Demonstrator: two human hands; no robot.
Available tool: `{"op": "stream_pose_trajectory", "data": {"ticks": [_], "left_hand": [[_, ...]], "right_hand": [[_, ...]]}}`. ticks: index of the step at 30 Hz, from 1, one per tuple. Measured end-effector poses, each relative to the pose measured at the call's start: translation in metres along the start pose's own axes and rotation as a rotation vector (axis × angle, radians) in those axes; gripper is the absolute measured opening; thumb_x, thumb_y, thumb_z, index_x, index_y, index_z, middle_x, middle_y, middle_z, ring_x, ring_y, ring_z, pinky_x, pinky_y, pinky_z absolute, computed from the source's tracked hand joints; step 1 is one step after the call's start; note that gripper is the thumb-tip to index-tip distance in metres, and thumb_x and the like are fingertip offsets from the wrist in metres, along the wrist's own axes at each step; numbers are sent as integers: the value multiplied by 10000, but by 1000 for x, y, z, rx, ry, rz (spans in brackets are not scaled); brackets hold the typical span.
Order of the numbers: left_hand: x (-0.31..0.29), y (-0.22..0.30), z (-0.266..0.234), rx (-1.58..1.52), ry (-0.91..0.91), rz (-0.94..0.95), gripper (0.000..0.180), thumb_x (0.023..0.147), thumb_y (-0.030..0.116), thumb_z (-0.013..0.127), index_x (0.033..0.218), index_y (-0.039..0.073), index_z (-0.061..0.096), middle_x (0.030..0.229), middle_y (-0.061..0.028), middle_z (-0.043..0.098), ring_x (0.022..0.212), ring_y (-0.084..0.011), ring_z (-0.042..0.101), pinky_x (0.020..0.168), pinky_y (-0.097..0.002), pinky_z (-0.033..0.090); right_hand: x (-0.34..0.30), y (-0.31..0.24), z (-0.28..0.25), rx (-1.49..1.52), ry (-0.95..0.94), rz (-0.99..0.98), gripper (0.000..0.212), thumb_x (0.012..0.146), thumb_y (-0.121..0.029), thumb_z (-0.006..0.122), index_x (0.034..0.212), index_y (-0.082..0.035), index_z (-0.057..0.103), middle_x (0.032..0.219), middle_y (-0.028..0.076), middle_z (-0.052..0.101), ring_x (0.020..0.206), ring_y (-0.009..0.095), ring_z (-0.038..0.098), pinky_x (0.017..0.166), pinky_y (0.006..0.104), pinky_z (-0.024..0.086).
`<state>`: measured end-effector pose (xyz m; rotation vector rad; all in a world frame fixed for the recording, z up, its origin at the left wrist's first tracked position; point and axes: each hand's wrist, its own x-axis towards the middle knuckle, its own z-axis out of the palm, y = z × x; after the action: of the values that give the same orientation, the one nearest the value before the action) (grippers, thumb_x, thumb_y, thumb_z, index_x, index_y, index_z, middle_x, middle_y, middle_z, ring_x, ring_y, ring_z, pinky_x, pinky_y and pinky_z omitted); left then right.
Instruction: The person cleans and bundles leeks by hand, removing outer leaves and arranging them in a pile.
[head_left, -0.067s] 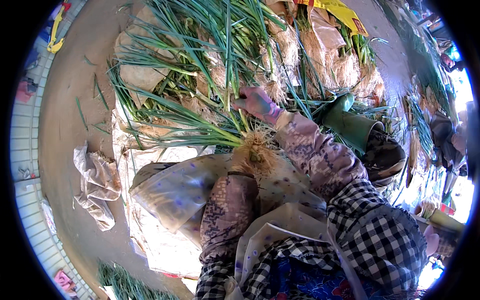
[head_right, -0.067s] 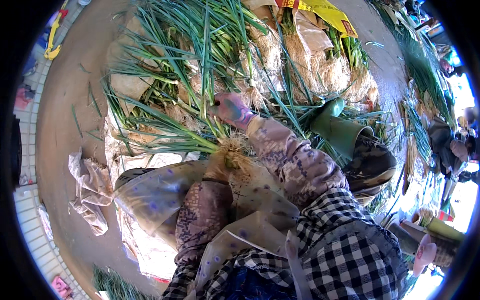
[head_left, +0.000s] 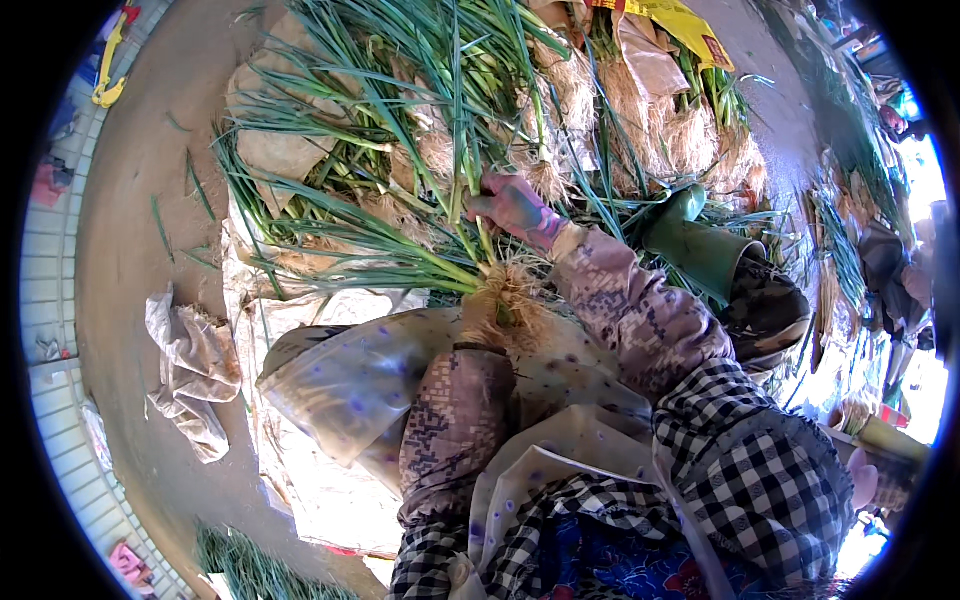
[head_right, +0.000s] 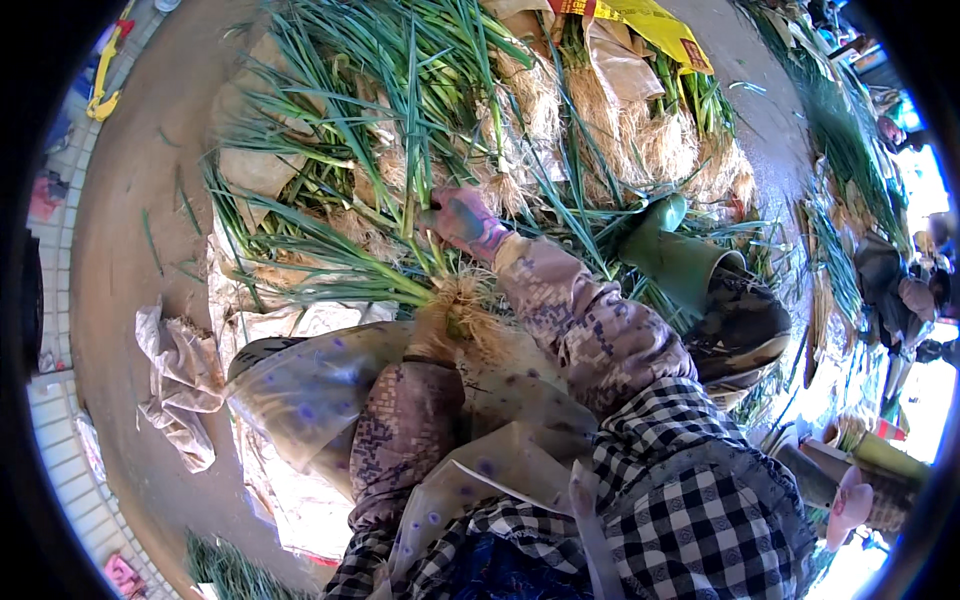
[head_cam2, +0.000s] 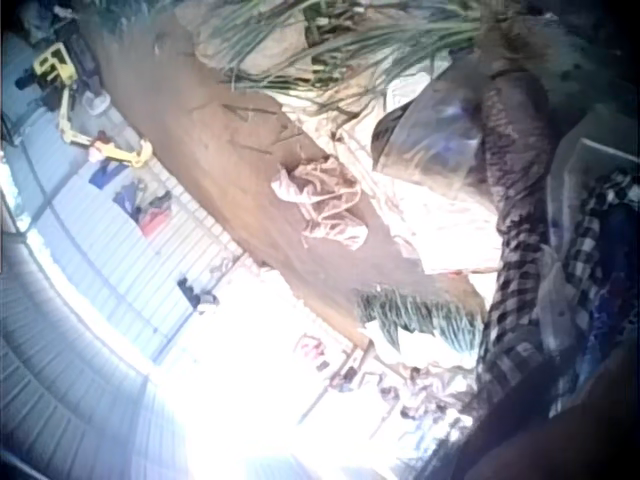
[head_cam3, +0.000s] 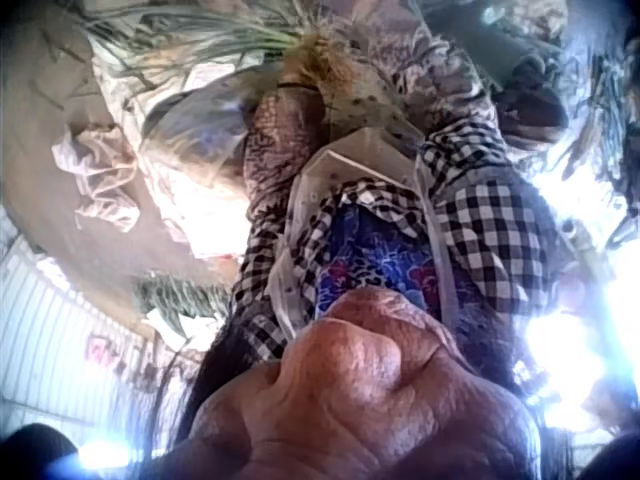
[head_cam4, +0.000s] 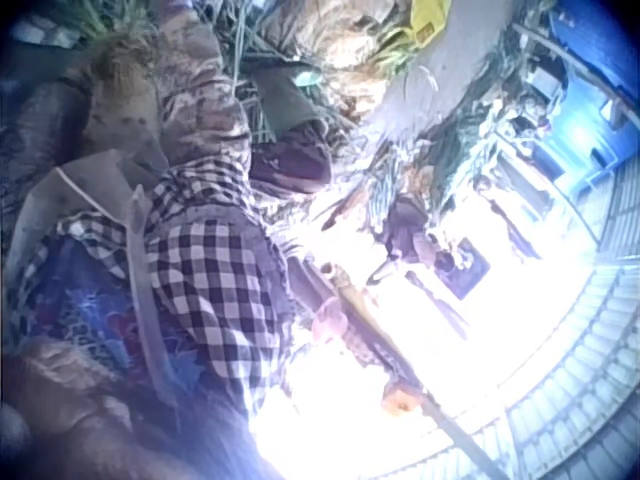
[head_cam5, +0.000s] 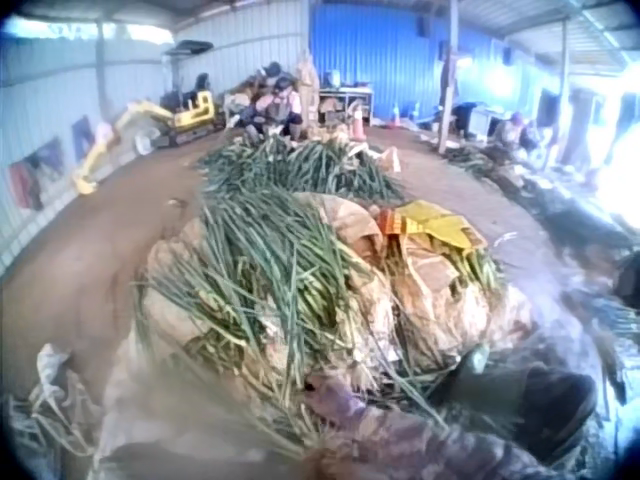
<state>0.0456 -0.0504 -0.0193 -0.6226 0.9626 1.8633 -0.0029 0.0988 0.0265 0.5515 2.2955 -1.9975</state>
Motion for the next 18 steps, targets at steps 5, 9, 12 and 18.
{"op": "stream_pose_trajectory", "data": {"ticks": [5,9,12,18], "left_hand": [[-23,7,18,67,167,93,191,780,186,647,803,5,589,667,-38,580,505,-127,538,416,-248,435],[-16,6,16,97,179,238,187,774,165,652,821,-4,585,661,-38,576,503,-112,531,416,-237,427],[-2,-2,17,0,135,373,187,770,139,654,851,-12,578,681,-45,583,502,-100,519,417,-219,421],[-6,12,18,-18,62,410,140,798,104,609,903,17,576,724,-34,581,508,-76,509,423,-193,426]], "right_hand": [[-20,9,-5,547,77,215,153,814,-100,539,864,41,573,666,87,599,523,138,573,427,243,451],[-42,47,1,804,153,76,176,818,-103,538,916,37,581,723,97,612,581,127,572,480,248,455],[-49,95,-25,-158,124,-185,195,803,-120,565,925,31,584,735,95,615,588,123,563,452,258,441],[-90,195,-91,-774,264,284,143,731,-181,627,774,-46,606,645,92,588,496,195,525,442,325,418]]}}
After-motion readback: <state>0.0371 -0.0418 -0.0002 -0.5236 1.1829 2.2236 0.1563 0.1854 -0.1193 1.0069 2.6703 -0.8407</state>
